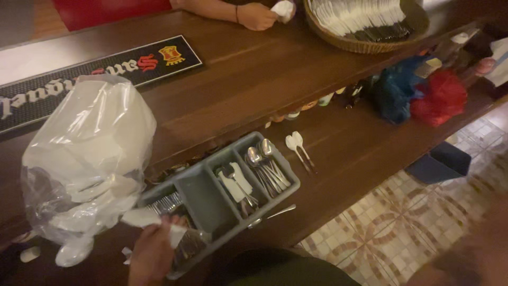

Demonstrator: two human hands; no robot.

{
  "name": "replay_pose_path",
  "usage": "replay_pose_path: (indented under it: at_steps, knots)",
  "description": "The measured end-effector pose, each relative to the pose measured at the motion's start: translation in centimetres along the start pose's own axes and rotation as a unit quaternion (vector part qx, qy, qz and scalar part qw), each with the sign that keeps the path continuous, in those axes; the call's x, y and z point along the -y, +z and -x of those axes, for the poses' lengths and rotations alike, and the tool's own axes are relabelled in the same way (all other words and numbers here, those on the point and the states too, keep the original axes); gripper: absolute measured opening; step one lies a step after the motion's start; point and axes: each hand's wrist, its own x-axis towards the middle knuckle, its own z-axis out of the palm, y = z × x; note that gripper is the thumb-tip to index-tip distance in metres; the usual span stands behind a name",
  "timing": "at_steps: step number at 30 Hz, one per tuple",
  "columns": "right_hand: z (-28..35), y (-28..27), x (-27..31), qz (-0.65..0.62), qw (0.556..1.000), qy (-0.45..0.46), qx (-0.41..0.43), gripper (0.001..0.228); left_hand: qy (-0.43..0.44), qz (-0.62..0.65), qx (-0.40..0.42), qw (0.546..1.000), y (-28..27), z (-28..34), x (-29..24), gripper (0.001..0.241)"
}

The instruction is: The person wipes individual forks and spoons with a napkin, taking them from a plastic bin and placing the cleaned items onto the counter.

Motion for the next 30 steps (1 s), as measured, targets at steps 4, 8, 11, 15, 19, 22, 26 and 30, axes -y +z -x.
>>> replay_pose_path:
  at_steps: [4, 8, 11, 15, 19, 22, 26, 30]
  knots:
    - [1.9, 11.3, 5.8, 0.085, 0.966, -0.133, 0.207, 0.065, 0.049, 0.029, 0.060, 0.997, 2.3, -3.0, -3.0, 0.026]
    - [13.1, 21.7, 6.4, 0.110, 0.832, -0.142, 0.525, 0.064, 0.037, 0.069, 0.126, 0.989, 2.8, 0.9, -1.5, 0.025]
    - [20.7, 27.2, 7.5, 0.082, 0.700, -0.135, 0.697, 0.062, 0.028, 0.084, 0.183, 0.979, 5.4, 1.6, -3.6, 0.023]
    - [27.8, 26.8, 8.8, 0.039, 0.584, -0.126, 0.801, 0.061, 0.008, 0.120, 0.263, 0.957, 8.0, 2.4, -5.0, 0.019]
    - [27.4, 24.7, 10.6, 0.037, 0.566, -0.172, 0.805, 0.059, -0.037, 0.069, 0.173, 0.982, 8.3, 3.6, -5.7, 0.024]
    - [23.7, 22.4, 12.4, 0.055, 0.599, -0.240, 0.762, 0.058, -0.034, 0.090, 0.161, 0.982, 7.2, 4.8, -5.8, 0.020]
    - [17.1, 17.2, 15.8, 0.143, 0.693, -0.324, 0.628, 0.058, -0.033, 0.035, 0.113, 0.992, 6.0, 4.5, -5.2, 0.029]
    - [13.6, 12.4, 18.2, 0.198, 0.744, -0.337, 0.542, 0.047, -0.026, 0.088, 0.134, 0.987, 5.1, 3.0, -3.5, 0.023]
